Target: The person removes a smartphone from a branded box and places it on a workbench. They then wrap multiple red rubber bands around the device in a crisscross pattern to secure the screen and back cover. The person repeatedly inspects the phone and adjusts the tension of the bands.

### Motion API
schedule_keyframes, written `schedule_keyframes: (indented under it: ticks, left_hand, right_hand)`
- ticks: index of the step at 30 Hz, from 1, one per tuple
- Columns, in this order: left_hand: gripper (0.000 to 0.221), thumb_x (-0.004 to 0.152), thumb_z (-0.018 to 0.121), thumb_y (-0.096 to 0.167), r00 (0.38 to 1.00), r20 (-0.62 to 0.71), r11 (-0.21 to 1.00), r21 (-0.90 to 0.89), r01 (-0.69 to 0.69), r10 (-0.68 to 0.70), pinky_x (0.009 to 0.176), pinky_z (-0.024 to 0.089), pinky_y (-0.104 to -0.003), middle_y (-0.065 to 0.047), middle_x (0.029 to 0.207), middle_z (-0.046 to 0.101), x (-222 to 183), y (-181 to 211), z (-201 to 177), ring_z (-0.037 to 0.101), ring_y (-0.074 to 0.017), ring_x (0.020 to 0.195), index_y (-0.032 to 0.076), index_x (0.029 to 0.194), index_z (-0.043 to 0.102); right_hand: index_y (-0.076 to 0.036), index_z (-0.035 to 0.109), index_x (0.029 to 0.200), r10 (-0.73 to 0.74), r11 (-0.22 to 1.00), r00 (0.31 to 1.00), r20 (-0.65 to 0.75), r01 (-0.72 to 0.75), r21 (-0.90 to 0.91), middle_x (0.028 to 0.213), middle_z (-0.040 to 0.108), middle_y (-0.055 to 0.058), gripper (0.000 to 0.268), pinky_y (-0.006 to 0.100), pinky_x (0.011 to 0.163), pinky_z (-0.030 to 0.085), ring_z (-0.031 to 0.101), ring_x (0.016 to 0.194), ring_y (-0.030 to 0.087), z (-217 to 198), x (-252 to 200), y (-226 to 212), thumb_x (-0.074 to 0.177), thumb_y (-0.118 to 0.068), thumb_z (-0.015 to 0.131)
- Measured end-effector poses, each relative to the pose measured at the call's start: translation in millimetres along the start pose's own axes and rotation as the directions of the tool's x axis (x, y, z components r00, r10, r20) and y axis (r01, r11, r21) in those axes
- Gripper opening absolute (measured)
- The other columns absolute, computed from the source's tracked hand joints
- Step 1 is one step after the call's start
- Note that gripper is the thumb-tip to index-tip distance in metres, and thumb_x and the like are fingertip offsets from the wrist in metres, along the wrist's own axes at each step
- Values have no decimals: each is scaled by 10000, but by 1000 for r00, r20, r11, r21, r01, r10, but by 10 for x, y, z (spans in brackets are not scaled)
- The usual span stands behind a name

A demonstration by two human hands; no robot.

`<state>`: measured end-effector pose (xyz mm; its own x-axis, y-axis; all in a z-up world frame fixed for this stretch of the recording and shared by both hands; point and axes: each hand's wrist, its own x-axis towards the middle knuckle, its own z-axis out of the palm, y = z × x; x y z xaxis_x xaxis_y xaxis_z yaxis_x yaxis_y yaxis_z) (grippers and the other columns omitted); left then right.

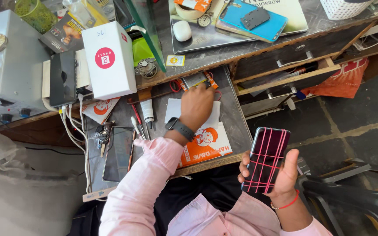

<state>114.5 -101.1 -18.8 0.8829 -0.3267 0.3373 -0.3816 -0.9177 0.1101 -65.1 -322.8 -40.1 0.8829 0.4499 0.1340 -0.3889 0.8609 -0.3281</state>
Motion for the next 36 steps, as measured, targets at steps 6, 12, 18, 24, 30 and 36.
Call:
schedule_keyframes:
  ticks: [6,12,18,24,30,36]
  left_hand:
    - [115,789,624,35,999,-9,999,-1,52,-52,704,578,-456,-158,885,709,-77,-137,-177,712,-363,864,62,836,726]
    - [105,857,620,74,961,53,962,48,270,-272,669,581,-483,-178,859,724,-133,-578,-347,726,-392,799,76,844,724]
    - [208,859,579,75,971,24,971,6,240,-240,631,562,-505,-163,833,724,-290,-833,-430,717,-400,761,131,983,736]
    - [134,858,587,113,998,-9,998,31,59,-59,609,570,-472,-127,879,704,-152,-612,-281,730,-347,765,109,906,712]
    - [232,849,612,104,987,-114,994,-7,-113,112,479,556,-440,-161,807,684,231,-141,59,723,-327,637,22,1043,710]
    - [90,861,634,111,992,30,980,154,-123,120,579,594,-398,-134,837,702,666,-9,598,749,-292,751,59,851,707]
  right_hand:
    - [-58,541,1412,5,1000,1000,2,-5,16,1169,595,227,907,531,833,540,616,968,340,-31,54,43,922,-818,479]
    - [13,463,1523,8,1000,999,38,-8,1,1176,584,227,982,511,832,513,596,964,334,11,40,74,953,-785,516]
    - [24,438,1526,44,999,999,4,-44,-15,1172,584,231,999,525,837,508,587,974,344,-45,66,83,944,-783,524]
    - [48,431,1524,47,998,997,65,-44,-37,1186,589,242,1033,507,843,520,600,984,340,23,120,183,933,-792,534]
    - [37,414,1513,68,996,997,23,-66,-57,1172,587,229,1058,495,832,525,604,973,327,77,143,257,898,-815,537]
    - [61,401,1508,69,997,996,54,-67,-37,1178,595,229,1071,496,834,532,623,989,333,77,61,244,899,-806,554]
